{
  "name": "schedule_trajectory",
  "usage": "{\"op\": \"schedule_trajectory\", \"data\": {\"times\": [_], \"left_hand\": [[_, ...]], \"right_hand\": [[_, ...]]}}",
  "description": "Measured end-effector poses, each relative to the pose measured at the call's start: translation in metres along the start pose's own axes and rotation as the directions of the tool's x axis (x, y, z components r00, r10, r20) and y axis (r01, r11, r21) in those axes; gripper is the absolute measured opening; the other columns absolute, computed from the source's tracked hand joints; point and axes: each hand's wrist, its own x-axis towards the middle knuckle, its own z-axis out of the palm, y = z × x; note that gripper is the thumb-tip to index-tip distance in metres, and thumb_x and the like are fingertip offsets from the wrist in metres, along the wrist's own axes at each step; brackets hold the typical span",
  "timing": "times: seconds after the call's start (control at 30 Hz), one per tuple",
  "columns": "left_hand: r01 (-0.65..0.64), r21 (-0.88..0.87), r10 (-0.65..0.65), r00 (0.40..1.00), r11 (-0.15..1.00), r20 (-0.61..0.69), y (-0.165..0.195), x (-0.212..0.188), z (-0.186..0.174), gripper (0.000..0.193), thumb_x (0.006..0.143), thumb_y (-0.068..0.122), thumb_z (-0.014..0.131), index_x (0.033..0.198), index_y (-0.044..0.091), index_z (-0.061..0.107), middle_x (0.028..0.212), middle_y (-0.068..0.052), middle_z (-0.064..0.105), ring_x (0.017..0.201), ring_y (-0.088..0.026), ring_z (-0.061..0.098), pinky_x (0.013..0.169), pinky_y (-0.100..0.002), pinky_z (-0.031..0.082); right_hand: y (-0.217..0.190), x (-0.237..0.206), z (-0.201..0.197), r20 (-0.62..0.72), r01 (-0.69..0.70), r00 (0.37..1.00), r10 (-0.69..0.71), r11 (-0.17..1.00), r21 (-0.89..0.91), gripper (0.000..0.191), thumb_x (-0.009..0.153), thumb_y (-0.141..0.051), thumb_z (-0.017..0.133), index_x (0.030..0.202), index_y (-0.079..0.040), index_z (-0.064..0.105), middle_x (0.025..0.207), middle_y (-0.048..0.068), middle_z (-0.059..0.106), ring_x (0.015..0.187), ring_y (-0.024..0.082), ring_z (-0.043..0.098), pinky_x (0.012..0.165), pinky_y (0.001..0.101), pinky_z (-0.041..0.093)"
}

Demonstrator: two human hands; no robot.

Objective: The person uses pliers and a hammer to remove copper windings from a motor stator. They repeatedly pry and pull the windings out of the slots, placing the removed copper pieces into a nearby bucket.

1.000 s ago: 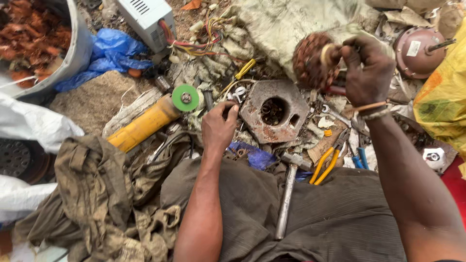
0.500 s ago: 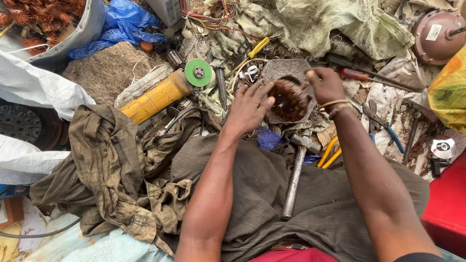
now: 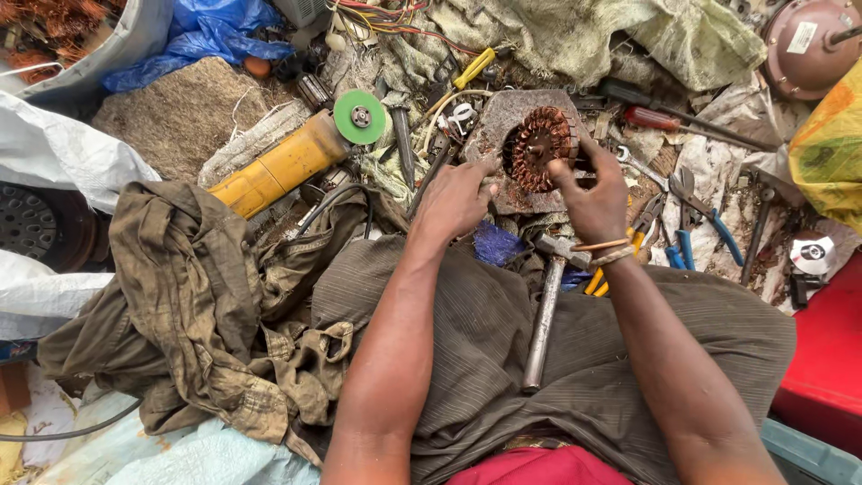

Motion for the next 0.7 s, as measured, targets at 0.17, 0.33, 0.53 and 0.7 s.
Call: {"op": "schedule_trajectory", "data": {"times": [0.17, 0.33, 0.53, 0.7], "left_hand": [[0.091, -0.027, -0.091, 0.995, 0.995, 0.029, 0.0, 0.003, -0.005, 0.036, 0.099, 0.021, 0.06, 0.135, 0.012, 0.063, 0.109, -0.018, 0.074, 0.091, -0.034, 0.074, 0.088, -0.05, 0.057], [0.067, -0.092, -0.078, 0.99, 0.993, -0.117, -0.011, 0.012, -0.001, 0.035, 0.097, 0.016, 0.057, 0.13, 0.01, 0.066, 0.113, -0.018, 0.072, 0.101, -0.032, 0.073, 0.092, -0.045, 0.056], [-0.098, -0.045, 0.084, 0.964, 0.994, -0.251, -0.018, 0.015, 0.005, 0.033, 0.099, 0.022, 0.063, 0.127, 0.006, 0.068, 0.126, -0.02, 0.068, 0.117, -0.04, 0.062, 0.099, -0.05, 0.046], [0.125, -0.056, -0.127, 0.991, 0.991, -0.047, -0.006, 0.008, 0.002, 0.033, 0.1, 0.03, 0.059, 0.126, 0.013, 0.068, 0.128, -0.012, 0.069, 0.111, -0.027, 0.068, 0.1, -0.046, 0.05]], "right_hand": [[-0.013, 0.008, 0.005, 0.018, -0.168, 0.985, 0.169, 0.985, -0.035, 0.057, 0.088, -0.028, 0.079, 0.136, -0.002, 0.061, 0.111, 0.014, 0.074, 0.1, 0.026, 0.07, 0.087, 0.0403, 0.059], [-0.018, 0.005, 0.005, -0.037, 0.244, 0.967, -0.254, 0.955, -0.167, 0.037, 0.092, -0.014, 0.075, 0.127, -0.003, 0.069, 0.111, 0.015, 0.072, 0.104, 0.029, 0.066, 0.094, 0.0443, 0.053], [0.019, -0.05, 0.005, 0.121, 0.614, 0.761, -0.637, 0.648, -0.45, 0.047, 0.074, 0.002, 0.062, 0.119, -0.011, 0.072, 0.124, 0.016, 0.071, 0.116, 0.036, 0.065, 0.099, 0.0476, 0.051], [0.092, -0.047, -0.057, 0.326, 0.189, 0.941, -0.095, 0.943, -0.272, 0.029, 0.09, -0.003, 0.061, 0.115, -0.014, 0.072, 0.118, 0.011, 0.072, 0.098, 0.029, 0.07, 0.082, 0.0409, 0.059]]}}
